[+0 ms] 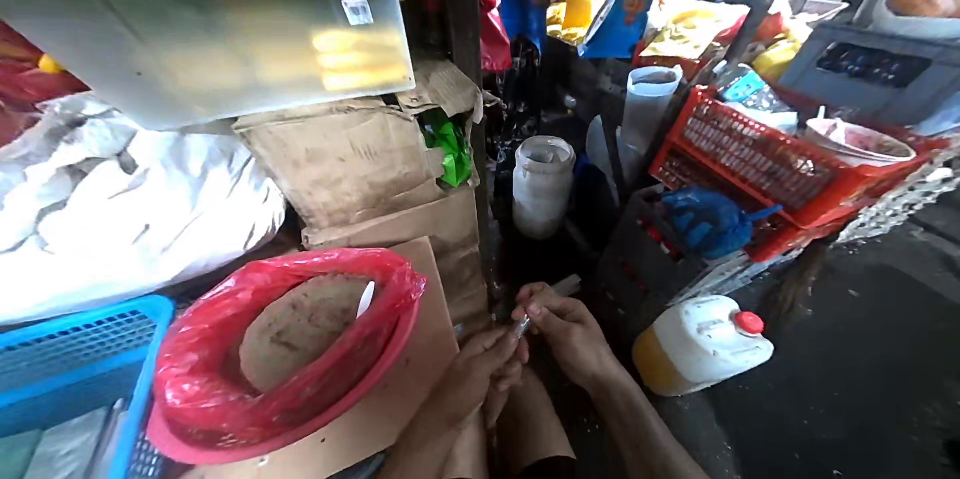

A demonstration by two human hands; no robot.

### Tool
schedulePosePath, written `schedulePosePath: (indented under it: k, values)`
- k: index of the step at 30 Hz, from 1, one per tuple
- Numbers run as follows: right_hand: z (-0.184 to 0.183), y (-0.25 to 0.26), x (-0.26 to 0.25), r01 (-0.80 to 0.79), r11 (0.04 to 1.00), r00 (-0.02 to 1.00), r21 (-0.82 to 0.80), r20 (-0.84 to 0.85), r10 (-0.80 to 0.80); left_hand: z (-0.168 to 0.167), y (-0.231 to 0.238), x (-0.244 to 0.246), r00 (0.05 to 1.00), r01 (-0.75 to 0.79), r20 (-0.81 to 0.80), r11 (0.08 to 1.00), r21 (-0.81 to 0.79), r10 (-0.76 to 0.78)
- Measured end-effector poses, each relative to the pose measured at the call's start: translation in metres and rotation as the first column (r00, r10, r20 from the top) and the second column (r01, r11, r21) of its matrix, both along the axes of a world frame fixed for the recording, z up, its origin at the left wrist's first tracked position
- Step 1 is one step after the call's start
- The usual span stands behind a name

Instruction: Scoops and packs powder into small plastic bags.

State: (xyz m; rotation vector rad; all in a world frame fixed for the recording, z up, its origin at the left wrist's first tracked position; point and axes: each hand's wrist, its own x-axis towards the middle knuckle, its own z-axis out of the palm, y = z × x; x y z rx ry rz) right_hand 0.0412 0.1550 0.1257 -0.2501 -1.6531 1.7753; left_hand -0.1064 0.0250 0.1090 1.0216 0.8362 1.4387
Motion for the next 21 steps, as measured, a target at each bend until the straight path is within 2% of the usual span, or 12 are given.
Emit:
schedulePosePath:
  k: [3, 5, 9, 14, 18, 21]
  values:
    - [-0.002, 0.003, 0.008, -0.211, 0.977, 0.977, 0.038, 0.025, 0.210, 0.003, -0.006, -0.005, 0.999, 0.028, 0.037, 0.998, -0.051, -0.026]
    - [-0.006, -0.004, 0.008, -0.262, 0.964, 0.965, 0.042, 0.032, 0.261, 0.004, -0.008, -0.005, 0.997, 0.076, 0.035, 0.995, -0.062, -0.074]
    - [-0.008, -0.012, 0.007, -0.126, 0.992, 0.992, -0.012, -0.020, 0.126, 0.002, -0.004, 0.006, 0.989, 0.127, 0.082, 0.992, -0.027, -0.124]
    - [0.004, -0.014, 0.008, 0.068, 0.989, 0.997, -0.133, -0.031, -0.073, 0.000, 0.002, 0.025, 0.977, 0.020, 0.213, 0.999, -0.031, -0.013]
    - [0.013, -0.007, 0.011, 0.161, 0.968, 0.987, -0.194, 0.016, -0.161, 0.001, 0.006, 0.031, 0.979, -0.003, 0.202, 0.999, -0.039, 0.011]
    - [0.011, 0.002, 0.019, 0.174, 0.969, 0.984, -0.173, 0.007, -0.176, -0.001, 0.007, 0.034, 0.986, 0.005, 0.167, 0.999, -0.047, 0.003]
